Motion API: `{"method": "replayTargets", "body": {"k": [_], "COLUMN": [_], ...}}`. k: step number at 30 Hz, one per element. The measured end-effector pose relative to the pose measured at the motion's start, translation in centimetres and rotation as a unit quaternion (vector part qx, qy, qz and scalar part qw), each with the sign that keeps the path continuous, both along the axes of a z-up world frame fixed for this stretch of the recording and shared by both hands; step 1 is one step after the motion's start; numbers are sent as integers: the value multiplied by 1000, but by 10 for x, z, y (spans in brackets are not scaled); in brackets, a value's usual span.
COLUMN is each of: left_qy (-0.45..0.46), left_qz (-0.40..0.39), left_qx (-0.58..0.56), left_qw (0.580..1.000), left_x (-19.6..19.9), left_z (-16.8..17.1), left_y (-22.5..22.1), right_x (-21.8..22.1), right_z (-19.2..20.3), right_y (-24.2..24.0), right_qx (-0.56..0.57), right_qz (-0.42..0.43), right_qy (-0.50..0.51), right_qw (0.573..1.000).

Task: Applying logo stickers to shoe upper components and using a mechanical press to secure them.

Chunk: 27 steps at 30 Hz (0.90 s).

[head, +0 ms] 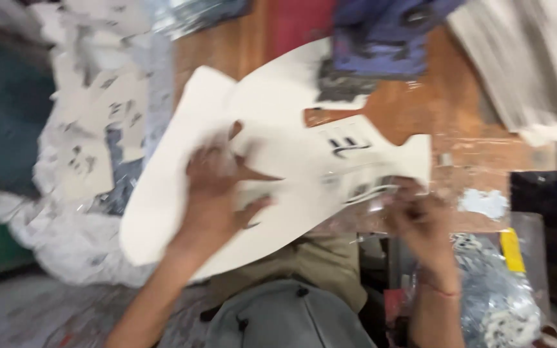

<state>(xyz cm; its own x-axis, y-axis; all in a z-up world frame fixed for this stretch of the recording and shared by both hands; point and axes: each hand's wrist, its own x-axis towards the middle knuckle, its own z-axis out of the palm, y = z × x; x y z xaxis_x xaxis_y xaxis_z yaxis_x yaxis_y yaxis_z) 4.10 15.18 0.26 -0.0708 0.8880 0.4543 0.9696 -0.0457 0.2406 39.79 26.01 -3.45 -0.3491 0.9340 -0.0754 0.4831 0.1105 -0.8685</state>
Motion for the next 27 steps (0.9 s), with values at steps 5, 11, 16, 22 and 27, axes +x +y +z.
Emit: {"method": "replayTargets", "body": {"k": [5, 11, 16, 22, 27], "left_qy": [-265, -534, -72, -408, -143], "left_qz": [170, 295, 367, 242, -14], "left_qx": [-190, -42, -200, -32, 64], "left_qw": [930, 791, 906, 880, 988], "left_x": [-88, -229, -391, -178, -42], "left_z": [-55, -142, -359, -126, -36], "left_y": [-71, -129, -185, -12, 115], "right_x": [76, 43, 49, 112, 106], "right_z": [63, 69, 6, -58, -64], "right_y": [56, 74, 63, 49, 49], "right_qx": [116, 386, 417, 365, 386], "right_qz": [-27, -22, 53, -41, -107], "right_qy": [-186, -406, -348, -305, -226], "right_qw": [975, 828, 838, 879, 888]}}
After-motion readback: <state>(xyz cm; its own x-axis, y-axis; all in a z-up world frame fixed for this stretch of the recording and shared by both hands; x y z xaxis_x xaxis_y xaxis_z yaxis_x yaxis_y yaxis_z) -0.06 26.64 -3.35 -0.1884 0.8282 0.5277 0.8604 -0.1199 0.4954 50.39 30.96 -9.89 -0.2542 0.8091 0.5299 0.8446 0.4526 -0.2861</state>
